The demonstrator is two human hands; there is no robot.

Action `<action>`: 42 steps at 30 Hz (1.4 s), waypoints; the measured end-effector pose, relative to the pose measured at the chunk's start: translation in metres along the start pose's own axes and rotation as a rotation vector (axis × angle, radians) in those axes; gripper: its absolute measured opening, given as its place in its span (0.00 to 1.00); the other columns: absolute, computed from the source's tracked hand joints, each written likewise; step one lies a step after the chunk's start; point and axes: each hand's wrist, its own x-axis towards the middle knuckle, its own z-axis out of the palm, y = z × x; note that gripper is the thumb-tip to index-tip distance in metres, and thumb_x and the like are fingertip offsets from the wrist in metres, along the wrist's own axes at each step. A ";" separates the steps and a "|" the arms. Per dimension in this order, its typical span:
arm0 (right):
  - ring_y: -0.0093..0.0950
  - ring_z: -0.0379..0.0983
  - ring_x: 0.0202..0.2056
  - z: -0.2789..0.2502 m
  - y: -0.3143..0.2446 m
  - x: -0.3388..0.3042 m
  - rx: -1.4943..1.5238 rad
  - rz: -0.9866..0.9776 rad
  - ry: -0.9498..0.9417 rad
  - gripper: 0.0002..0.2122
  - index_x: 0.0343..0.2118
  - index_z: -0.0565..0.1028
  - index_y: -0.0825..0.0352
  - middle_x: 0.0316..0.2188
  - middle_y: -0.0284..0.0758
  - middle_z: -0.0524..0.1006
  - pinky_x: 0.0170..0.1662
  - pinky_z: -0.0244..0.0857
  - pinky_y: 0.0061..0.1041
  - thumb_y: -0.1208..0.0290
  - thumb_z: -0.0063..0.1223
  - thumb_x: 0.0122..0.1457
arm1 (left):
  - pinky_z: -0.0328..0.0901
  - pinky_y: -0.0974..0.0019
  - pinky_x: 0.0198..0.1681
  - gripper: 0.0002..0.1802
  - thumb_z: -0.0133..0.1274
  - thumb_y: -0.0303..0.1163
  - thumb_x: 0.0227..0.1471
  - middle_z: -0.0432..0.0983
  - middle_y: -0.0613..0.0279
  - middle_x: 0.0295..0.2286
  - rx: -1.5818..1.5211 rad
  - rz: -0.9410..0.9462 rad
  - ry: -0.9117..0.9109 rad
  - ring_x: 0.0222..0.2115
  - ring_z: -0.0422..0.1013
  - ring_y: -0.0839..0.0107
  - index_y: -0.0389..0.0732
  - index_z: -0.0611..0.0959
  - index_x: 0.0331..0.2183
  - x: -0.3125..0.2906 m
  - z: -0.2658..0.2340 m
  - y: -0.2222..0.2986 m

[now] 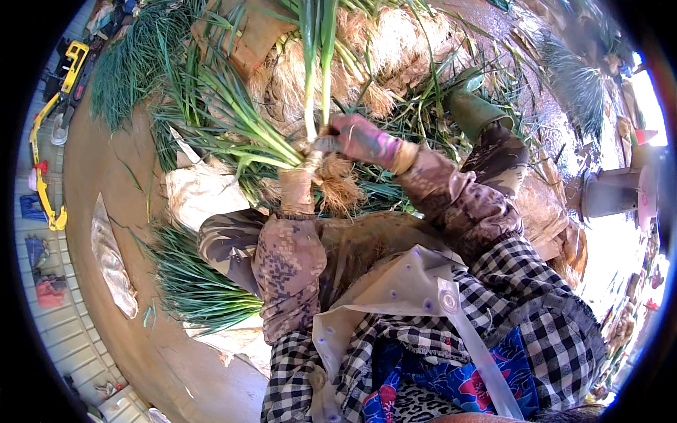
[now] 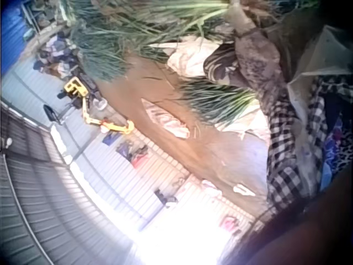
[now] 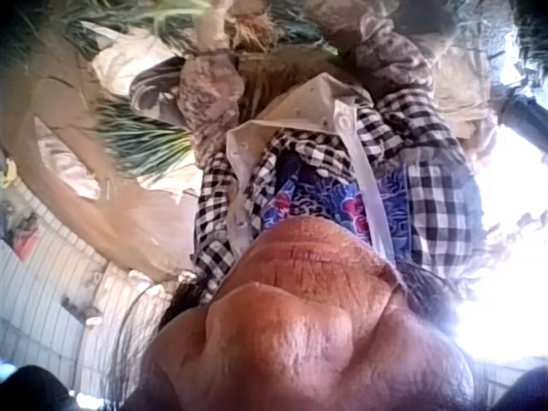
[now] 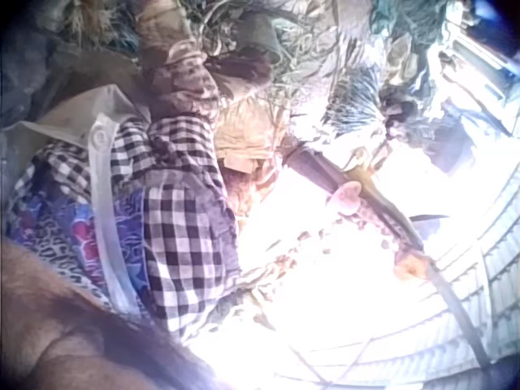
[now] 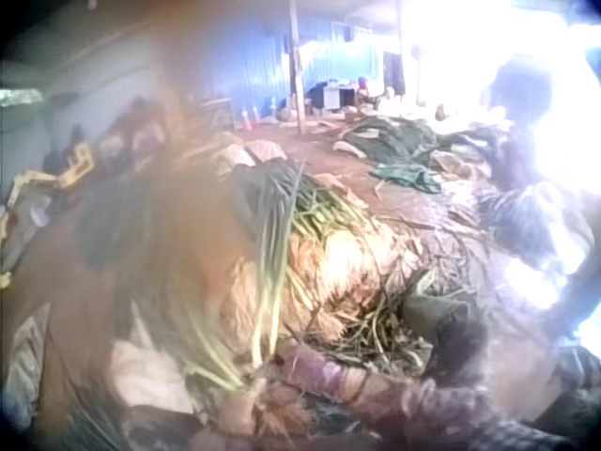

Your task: The person cleans green onions using a paring knife, trimming the roots and peeling off the outer layers of each onion one by one.

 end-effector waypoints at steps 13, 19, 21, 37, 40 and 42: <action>0.33 0.70 0.26 -0.030 0.041 -0.048 -1.242 0.266 -0.556 0.11 0.31 0.72 0.61 0.24 0.36 0.73 0.27 0.64 0.28 0.66 0.49 0.43 | 0.58 0.75 0.13 0.13 0.46 0.33 0.45 0.65 0.65 0.14 -1.014 -0.461 -0.238 0.12 0.62 0.77 0.34 0.70 0.33 0.012 -0.029 -0.009; 0.21 0.67 0.20 -0.001 -0.009 0.021 0.086 0.339 -0.040 0.14 0.34 0.69 0.66 0.24 0.33 0.73 0.23 0.62 0.20 0.71 0.53 0.43 | 0.61 0.74 0.14 0.12 0.44 0.33 0.46 0.65 0.65 0.16 -0.862 -0.539 -0.137 0.13 0.63 0.76 0.36 0.70 0.33 0.002 -0.028 -0.026; 0.25 0.67 0.18 0.013 0.001 0.028 -0.324 -0.052 -0.091 0.11 0.33 0.70 0.64 0.22 0.33 0.72 0.21 0.62 0.22 0.68 0.51 0.44 | 0.62 0.73 0.15 0.12 0.44 0.33 0.46 0.66 0.65 0.16 -0.749 -0.554 0.060 0.13 0.63 0.75 0.35 0.71 0.33 0.000 -0.027 -0.029; 0.20 0.67 0.20 -0.028 0.010 0.006 0.194 0.217 0.124 0.13 0.36 0.68 0.67 0.24 0.30 0.72 0.21 0.62 0.19 0.67 0.48 0.47 | 0.63 0.78 0.21 0.17 0.48 0.34 0.44 0.69 0.62 0.26 -0.559 -0.491 -0.054 0.22 0.65 0.77 0.37 0.69 0.38 -0.004 -0.004 -0.007; 0.13 0.59 0.15 -0.035 -0.022 0.021 0.220 0.339 0.241 0.17 0.37 0.67 0.69 0.22 0.26 0.69 0.18 0.54 0.11 0.62 0.48 0.48 | 0.63 0.78 0.18 0.15 0.48 0.34 0.44 0.69 0.63 0.24 -0.424 -0.422 -0.123 0.20 0.65 0.77 0.37 0.71 0.35 -0.005 0.001 -0.004; 0.12 0.58 0.15 -0.039 -0.024 0.024 0.188 0.342 0.200 0.16 0.35 0.68 0.69 0.21 0.25 0.68 0.17 0.52 0.12 0.62 0.48 0.48 | 0.63 0.78 0.17 0.14 0.49 0.34 0.44 0.69 0.63 0.22 -0.295 -0.357 -0.209 0.19 0.65 0.77 0.36 0.72 0.33 -0.005 0.010 -0.005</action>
